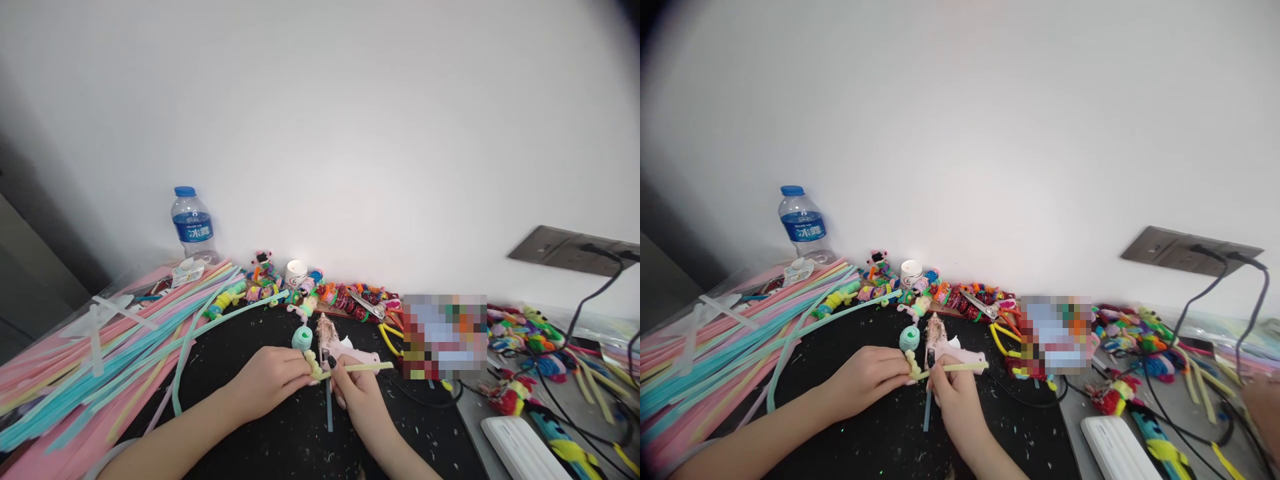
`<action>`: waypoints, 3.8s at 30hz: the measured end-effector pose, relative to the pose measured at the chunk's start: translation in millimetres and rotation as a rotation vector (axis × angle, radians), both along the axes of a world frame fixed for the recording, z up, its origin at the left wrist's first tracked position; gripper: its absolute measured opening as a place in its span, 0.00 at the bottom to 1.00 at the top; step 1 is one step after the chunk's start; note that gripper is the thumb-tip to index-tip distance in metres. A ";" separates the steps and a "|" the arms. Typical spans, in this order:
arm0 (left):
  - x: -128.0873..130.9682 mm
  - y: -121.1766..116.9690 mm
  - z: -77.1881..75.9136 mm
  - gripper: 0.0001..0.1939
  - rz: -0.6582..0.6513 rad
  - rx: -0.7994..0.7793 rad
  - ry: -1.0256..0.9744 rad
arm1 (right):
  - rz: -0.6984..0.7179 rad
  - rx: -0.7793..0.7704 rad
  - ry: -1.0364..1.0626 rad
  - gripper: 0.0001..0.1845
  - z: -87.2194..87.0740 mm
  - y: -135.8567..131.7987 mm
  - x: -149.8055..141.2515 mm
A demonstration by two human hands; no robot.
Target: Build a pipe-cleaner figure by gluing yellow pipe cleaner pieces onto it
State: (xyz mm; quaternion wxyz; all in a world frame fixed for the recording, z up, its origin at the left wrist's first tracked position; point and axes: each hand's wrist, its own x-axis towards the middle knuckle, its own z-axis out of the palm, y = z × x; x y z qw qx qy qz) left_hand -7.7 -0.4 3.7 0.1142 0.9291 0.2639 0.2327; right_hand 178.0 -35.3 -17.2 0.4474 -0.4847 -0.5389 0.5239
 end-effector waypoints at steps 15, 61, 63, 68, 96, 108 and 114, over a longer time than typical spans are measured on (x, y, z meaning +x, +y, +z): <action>1.6 -2.8 1.8 0.14 -0.016 0.005 0.050 | -0.004 0.053 -0.092 0.20 -1.7 -1.3 2.7; 9.4 -2.4 1.8 0.14 0.135 -0.674 -0.456 | -0.069 0.389 -0.417 0.17 14.4 -11.0 0.1; 9.4 -0.6 0.7 0.12 0.086 -0.741 -0.481 | -0.077 0.377 -0.408 0.17 13.8 -9.8 0.9; 10.7 -1.8 0.1 0.07 0.067 -0.980 -0.458 | -0.078 0.369 -0.411 0.17 13.4 -8.3 1.4; 13.0 -1.2 -6.6 0.10 0.168 -1.171 -0.657 | 0.056 0.351 -0.436 0.15 14.3 -7.7 -0.6; 12.0 -0.5 -8.5 0.08 0.135 -1.176 -0.705 | 0.075 0.377 -0.438 0.15 17.0 -8.0 -1.5; 9.9 -1.5 -10.3 0.07 0.184 -1.174 -0.698 | 0.074 0.379 -0.458 0.15 16.5 -8.1 -2.3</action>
